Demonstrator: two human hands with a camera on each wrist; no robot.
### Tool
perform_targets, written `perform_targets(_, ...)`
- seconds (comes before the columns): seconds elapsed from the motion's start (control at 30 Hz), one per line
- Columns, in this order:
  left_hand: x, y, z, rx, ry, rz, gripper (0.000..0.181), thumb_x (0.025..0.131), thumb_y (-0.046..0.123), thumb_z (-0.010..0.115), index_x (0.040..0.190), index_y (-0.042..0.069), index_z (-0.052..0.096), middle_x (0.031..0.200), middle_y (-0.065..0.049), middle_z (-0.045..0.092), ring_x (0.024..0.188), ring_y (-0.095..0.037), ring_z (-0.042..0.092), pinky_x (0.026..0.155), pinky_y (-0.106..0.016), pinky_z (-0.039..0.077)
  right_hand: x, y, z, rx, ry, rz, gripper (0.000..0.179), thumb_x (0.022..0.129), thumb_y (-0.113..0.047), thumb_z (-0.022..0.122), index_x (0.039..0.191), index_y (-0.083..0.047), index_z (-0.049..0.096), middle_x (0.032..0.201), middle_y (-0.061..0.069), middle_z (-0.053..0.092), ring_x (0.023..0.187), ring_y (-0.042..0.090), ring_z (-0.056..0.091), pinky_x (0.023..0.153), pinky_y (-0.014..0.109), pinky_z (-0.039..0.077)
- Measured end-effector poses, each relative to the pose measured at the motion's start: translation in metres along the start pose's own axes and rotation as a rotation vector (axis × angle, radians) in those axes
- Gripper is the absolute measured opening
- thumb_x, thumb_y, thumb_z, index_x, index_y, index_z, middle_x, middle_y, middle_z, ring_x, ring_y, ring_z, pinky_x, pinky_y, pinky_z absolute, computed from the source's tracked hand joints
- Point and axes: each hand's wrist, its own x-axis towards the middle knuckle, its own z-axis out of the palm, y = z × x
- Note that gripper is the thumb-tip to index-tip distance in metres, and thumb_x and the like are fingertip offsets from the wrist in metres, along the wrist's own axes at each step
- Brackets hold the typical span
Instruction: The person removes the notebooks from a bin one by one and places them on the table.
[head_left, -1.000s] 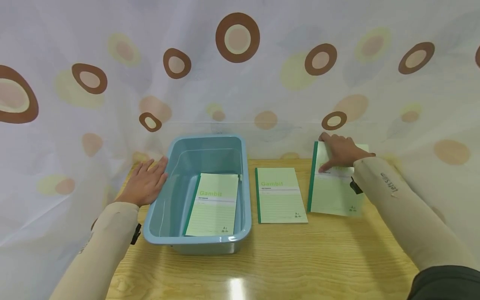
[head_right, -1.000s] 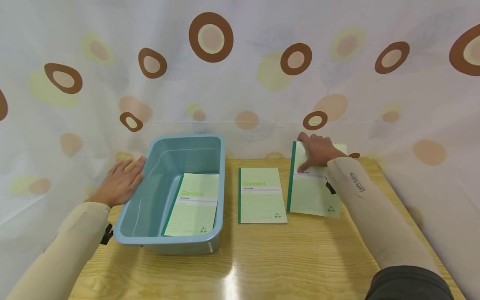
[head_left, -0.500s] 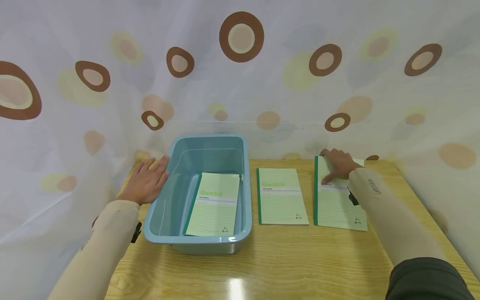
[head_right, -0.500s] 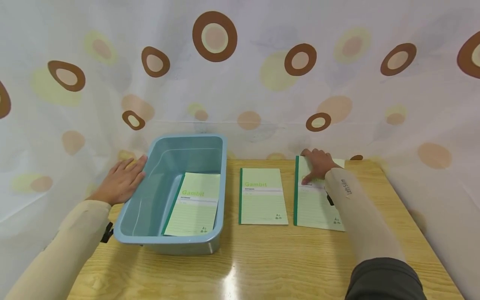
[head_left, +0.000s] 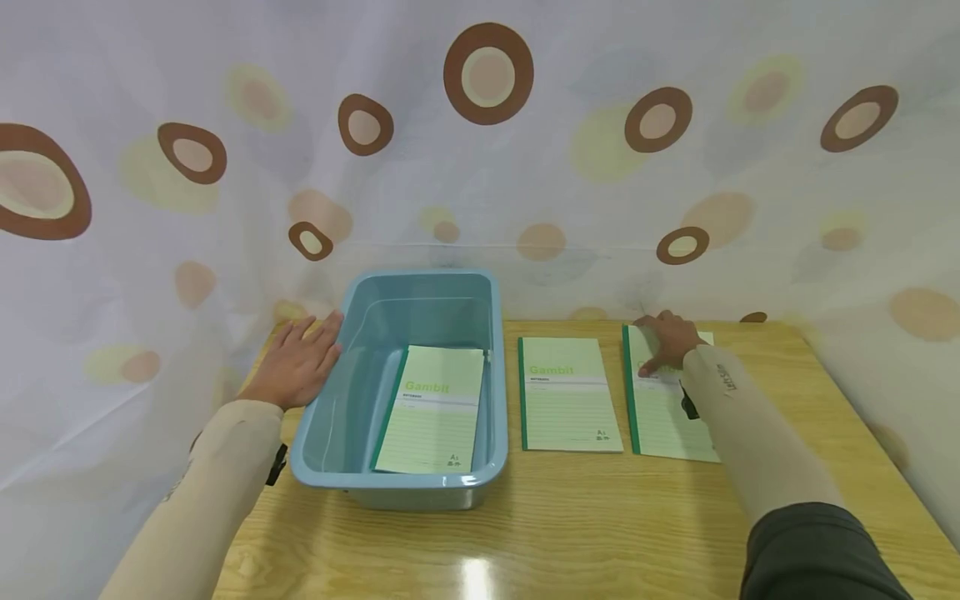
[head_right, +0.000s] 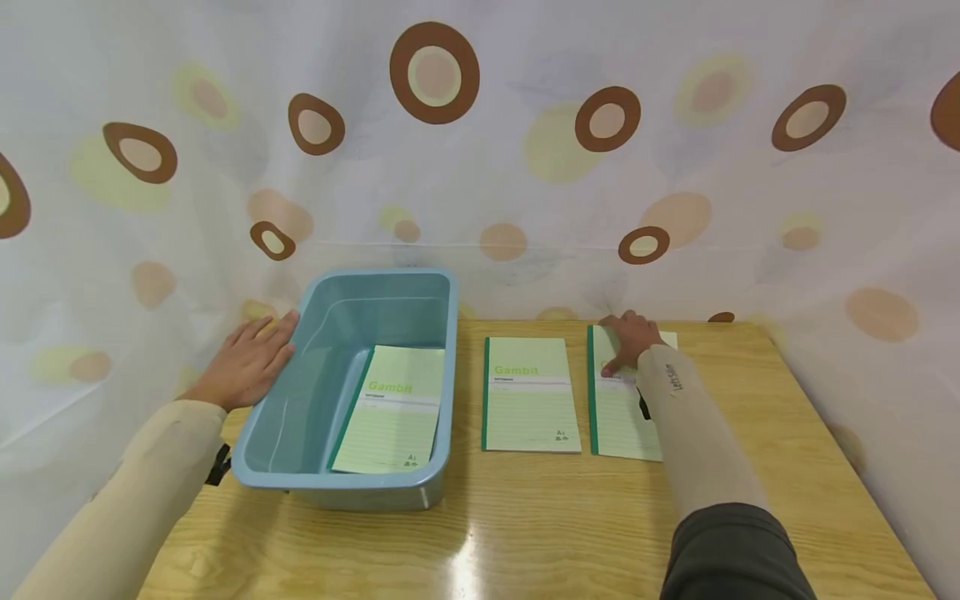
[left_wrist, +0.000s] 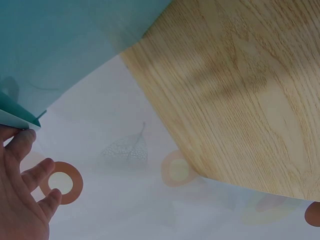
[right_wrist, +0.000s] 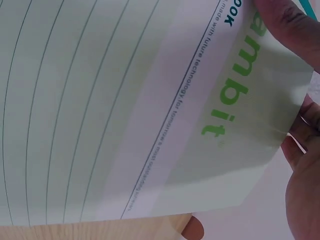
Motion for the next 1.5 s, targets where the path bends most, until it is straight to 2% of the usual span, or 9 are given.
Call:
perform_targets(0.13,0.001,0.0,0.0,0.004,-0.002,-0.003,0.055,0.106,0.026,0.029,0.152,-0.004,0.019,0.155,-0.02,0.027,0.14,-0.045,0.019,0.113,-0.06,0.007,0.002,0.002,0.007,0.008,-0.008,0.008,0.094,0.061,-0.034,0.091,0.137,-0.003,0.046,0.124,0.03,0.048,0.106,0.046,0.047,0.091,0.065,0.037)
perform_targets(0.37,0.002,0.002,0.0,0.003,-0.016,-0.008,0.056,0.106,0.026,0.029,0.152,-0.003,0.017,0.156,-0.02,0.025,0.141,-0.045,0.017,0.114,-0.059,0.006,-0.009,-0.006,0.011,-0.02,-0.021,-0.012,0.088,0.069,-0.028,0.087,0.137,0.005,0.044,0.134,0.034,0.042,0.122,0.052,0.039,0.1,0.068,0.026)
perform_targets(0.6,0.0,0.001,0.0,0.004,-0.011,-0.002,0.055,0.106,0.026,0.029,0.152,-0.004,0.018,0.155,-0.02,0.026,0.141,-0.046,0.019,0.113,-0.06,0.008,-0.012,-0.015,0.008,0.002,0.069,-0.053,0.068,0.08,-0.022,0.079,0.135,0.002,0.048,0.133,0.032,0.044,0.12,0.051,0.04,0.098,0.07,0.026)
perform_targets(0.73,-0.002,0.0,-0.001,0.0,-0.006,0.001,0.055,0.106,0.026,0.029,0.151,-0.004,0.019,0.154,-0.021,0.027,0.14,-0.046,0.02,0.113,-0.061,0.009,-0.007,-0.033,0.0,0.022,0.115,-0.088,0.056,0.086,-0.018,0.072,0.133,0.002,0.05,0.13,0.031,0.045,0.119,0.05,0.04,0.096,0.069,0.026)
perform_targets(0.83,-0.003,0.0,0.001,-0.008,-0.005,-0.004,0.055,0.106,0.025,0.029,0.151,-0.005,0.019,0.154,-0.021,0.027,0.14,-0.046,0.019,0.113,-0.06,0.008,-0.006,-0.056,-0.013,0.049,0.16,-0.134,0.048,0.089,-0.015,0.068,0.13,0.003,0.052,0.126,0.028,0.048,0.117,0.047,0.042,0.096,0.066,0.029)
perform_targets(0.97,-0.004,0.0,0.003,-0.011,0.004,-0.005,0.055,0.106,0.025,0.029,0.151,-0.005,0.019,0.154,-0.022,0.027,0.14,-0.046,0.019,0.113,-0.06,0.008,-0.003,-0.097,-0.035,0.136,0.198,-0.221,0.034,0.092,-0.012,0.065,0.122,0.003,0.057,0.118,0.024,0.055,0.107,0.039,0.052,0.092,0.057,0.04)
perform_targets(1.1,-0.003,0.0,0.003,-0.008,0.01,-0.002,0.055,0.106,0.025,0.029,0.151,-0.005,0.02,0.154,-0.021,0.028,0.14,-0.046,0.02,0.113,-0.06,0.009,-0.004,-0.154,-0.059,0.201,0.185,-0.288,0.026,0.094,-0.014,0.063,0.115,0.0,0.06,0.11,0.019,0.061,0.098,0.03,0.056,0.088,0.048,0.046)
perform_targets(1.3,-0.001,-0.001,0.001,-0.001,0.016,0.007,0.055,0.106,0.025,0.029,0.151,-0.005,0.02,0.154,-0.021,0.028,0.14,-0.046,0.02,0.113,-0.06,0.009,-0.007,-0.241,-0.091,0.22,0.18,-0.423,0.023,0.091,-0.017,0.067,0.109,-0.004,0.063,0.101,0.011,0.063,0.092,0.025,0.057,0.085,0.042,0.048)
perform_targets(1.5,0.0,0.0,-0.001,-0.005,0.004,0.003,0.055,0.106,0.025,0.029,0.151,-0.005,0.018,0.155,-0.021,0.026,0.14,-0.046,0.019,0.113,-0.06,0.008,0.003,-0.304,-0.107,0.212,0.103,-0.461,0.025,0.091,-0.021,0.067,0.111,-0.006,0.063,0.107,0.012,0.064,0.098,0.023,0.058,0.088,0.039,0.048)
